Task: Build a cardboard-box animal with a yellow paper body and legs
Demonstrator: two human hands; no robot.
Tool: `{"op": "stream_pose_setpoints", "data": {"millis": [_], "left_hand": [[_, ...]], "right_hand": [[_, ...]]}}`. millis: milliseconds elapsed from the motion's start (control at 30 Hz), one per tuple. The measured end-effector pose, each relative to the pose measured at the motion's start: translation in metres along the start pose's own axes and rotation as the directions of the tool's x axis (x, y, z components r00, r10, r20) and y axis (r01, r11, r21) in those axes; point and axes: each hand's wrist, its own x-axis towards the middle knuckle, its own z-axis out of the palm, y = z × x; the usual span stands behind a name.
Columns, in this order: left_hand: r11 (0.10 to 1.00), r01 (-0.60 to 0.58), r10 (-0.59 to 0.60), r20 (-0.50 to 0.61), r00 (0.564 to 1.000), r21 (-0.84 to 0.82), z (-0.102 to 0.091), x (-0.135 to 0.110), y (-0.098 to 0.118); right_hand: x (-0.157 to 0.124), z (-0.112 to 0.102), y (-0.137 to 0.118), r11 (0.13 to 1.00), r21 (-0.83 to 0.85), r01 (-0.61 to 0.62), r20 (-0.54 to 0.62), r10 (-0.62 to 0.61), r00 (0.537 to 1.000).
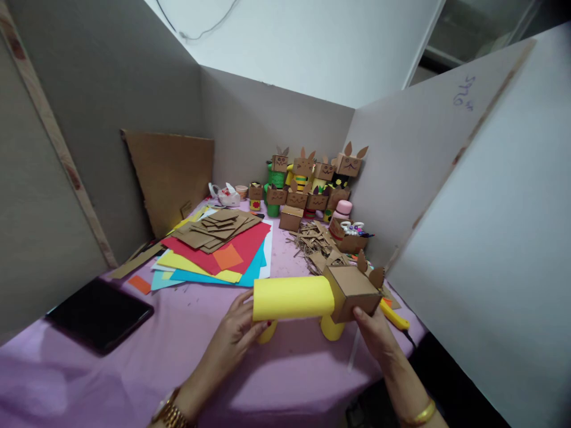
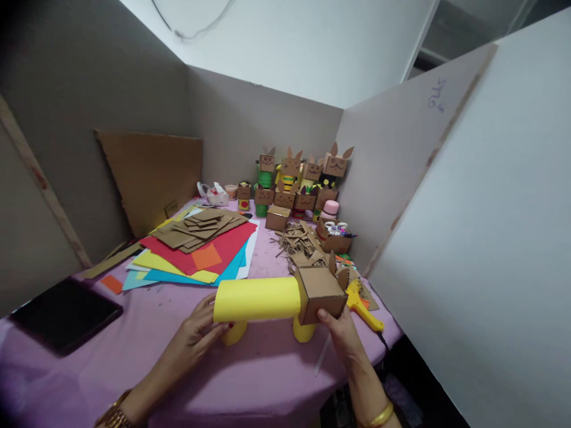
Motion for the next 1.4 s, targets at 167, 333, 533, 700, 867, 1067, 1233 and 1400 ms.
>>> {"op": "stream_pose_setpoints", "data": {"millis": [167,333,533,700,867,1067,1233,1400], "left_hand": [[1.000,0.008,-0.008,-0.021,1.000,-0.022,-0.003,0.005,0.013],[0.997,0.073,-0.074,-0.032,0.997,-0.037,-0.016,0.024,0.057],[0.984,0.144,-0.141,-0.040,0.989,0.101,-0.033,0.052,0.116],[0.934,0.119,-0.116,-0.030,0.993,0.337,-0.038,0.064,0.151],[0.920,0.099,-0.099,-0.020,0.995,0.378,-0.043,0.067,0.172],[0.927,0.107,-0.102,-0.033,0.994,0.360,-0.045,0.064,0.164],[0.937,0.144,-0.139,-0.039,0.990,0.318,-0.040,0.055,0.144],[0.961,0.210,-0.197,-0.085,0.977,0.179,-0.045,0.046,0.121]], "right_hand": [[-0.001,0.004,-0.010,0.997,0.075,-0.024,-0.026,0.026,0.999],[-0.001,0.011,-0.031,0.980,0.168,-0.105,-0.067,0.118,0.991],[-0.002,0.016,-0.053,0.952,0.257,-0.165,-0.081,0.192,0.978],[-0.008,0.019,-0.059,0.921,0.340,-0.191,-0.062,0.224,0.973],[-0.015,0.024,-0.060,0.878,0.404,-0.259,-0.022,0.292,0.956],[-0.018,0.029,-0.059,0.837,0.457,-0.301,-0.006,0.342,0.940],[-0.022,0.030,-0.049,0.786,0.534,-0.312,0.019,0.358,0.934],[-0.023,0.029,-0.042,0.721,0.588,-0.367,0.067,0.409,0.910]]}}
